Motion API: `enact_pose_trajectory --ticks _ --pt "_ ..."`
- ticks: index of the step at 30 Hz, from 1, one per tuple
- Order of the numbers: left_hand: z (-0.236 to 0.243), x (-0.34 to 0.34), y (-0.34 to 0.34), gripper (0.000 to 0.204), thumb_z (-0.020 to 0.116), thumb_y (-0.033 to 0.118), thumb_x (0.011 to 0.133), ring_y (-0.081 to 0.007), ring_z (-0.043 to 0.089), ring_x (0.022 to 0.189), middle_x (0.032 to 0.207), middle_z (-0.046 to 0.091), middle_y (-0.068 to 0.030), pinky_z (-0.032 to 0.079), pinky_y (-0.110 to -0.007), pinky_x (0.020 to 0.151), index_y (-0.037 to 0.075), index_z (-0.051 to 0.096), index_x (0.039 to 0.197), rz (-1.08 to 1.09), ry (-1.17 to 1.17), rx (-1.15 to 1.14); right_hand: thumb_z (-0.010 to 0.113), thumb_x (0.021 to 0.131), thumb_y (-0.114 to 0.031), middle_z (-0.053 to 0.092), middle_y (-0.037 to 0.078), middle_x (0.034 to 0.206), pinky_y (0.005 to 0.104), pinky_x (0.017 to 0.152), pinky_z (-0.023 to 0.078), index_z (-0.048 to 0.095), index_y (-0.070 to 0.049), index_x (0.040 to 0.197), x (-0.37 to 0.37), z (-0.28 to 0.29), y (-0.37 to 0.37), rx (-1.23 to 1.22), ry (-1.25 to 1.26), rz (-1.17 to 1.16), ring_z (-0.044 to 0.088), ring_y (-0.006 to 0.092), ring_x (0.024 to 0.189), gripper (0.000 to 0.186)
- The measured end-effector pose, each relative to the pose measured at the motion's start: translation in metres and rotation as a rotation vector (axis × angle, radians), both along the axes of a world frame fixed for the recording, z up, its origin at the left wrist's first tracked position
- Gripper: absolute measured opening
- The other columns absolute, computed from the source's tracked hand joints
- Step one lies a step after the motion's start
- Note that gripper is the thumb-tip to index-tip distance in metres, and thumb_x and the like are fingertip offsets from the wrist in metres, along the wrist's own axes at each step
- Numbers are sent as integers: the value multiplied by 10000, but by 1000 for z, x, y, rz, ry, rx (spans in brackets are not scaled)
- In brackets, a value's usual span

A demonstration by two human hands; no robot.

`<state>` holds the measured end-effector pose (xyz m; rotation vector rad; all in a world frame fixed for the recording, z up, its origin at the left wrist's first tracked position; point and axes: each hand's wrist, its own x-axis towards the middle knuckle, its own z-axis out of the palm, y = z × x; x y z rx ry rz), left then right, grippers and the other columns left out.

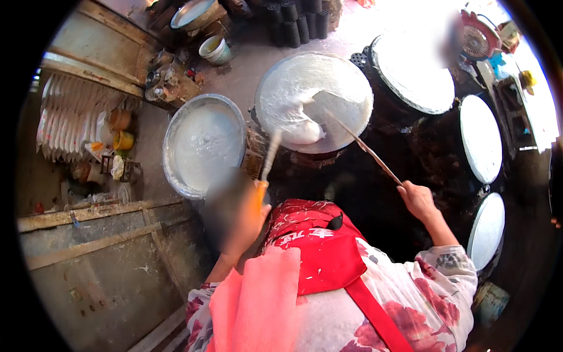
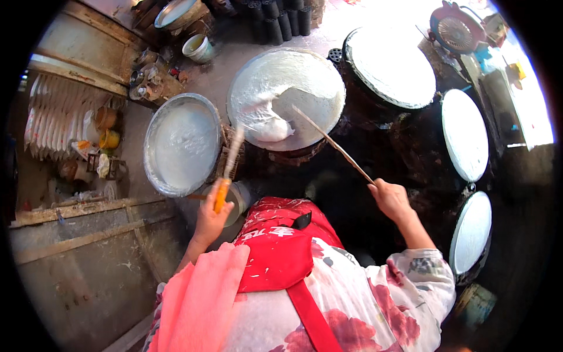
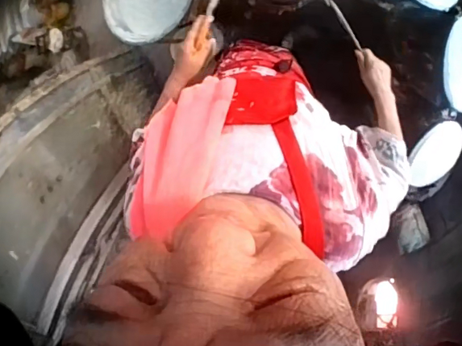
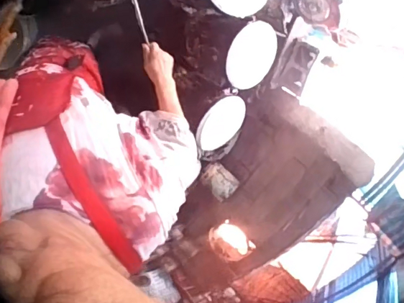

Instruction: The person scoops white batter from a large metal basin using a ladle and pours it onto several hot, round griddles. They use a wooden stick to spread the batter into thin, circular layers. The person then uses a spatula to lift the cooked cakes and stack them on a nearby surface.

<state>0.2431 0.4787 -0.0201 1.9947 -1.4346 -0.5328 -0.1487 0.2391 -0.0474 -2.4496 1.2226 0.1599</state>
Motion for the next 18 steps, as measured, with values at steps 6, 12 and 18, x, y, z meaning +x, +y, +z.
enact_pose_trajectory --ticks 6,12,18 --pt "3 35 1 502 496 114 929 -44 394 455 735 449 -13 336 -182 395 126 301 1391 239 521 -89 423 928 -287 624 213 760 495 653 476 542 -63 983 171 -41 79 215 -268 -52 607 412 722 260" --pt "7 41 18 469 453 139 951 -46 393 453 722 426 -9 351 -177 393 151 293 1392 247 712 -57 399 936 -341 640 209 824 494 715 467 582 -55 936 150 -65 72 307 -381 -410 609 409 796 340" --pt "-2 35 26 452 442 146 958 -53 395 451 724 434 -14 364 -179 403 145 303 1388 213 749 -89 395 932 -326 629 227 812 504 711 460 565 -51 901 162 -58 95 231 -356 -301 604 414 769 325"
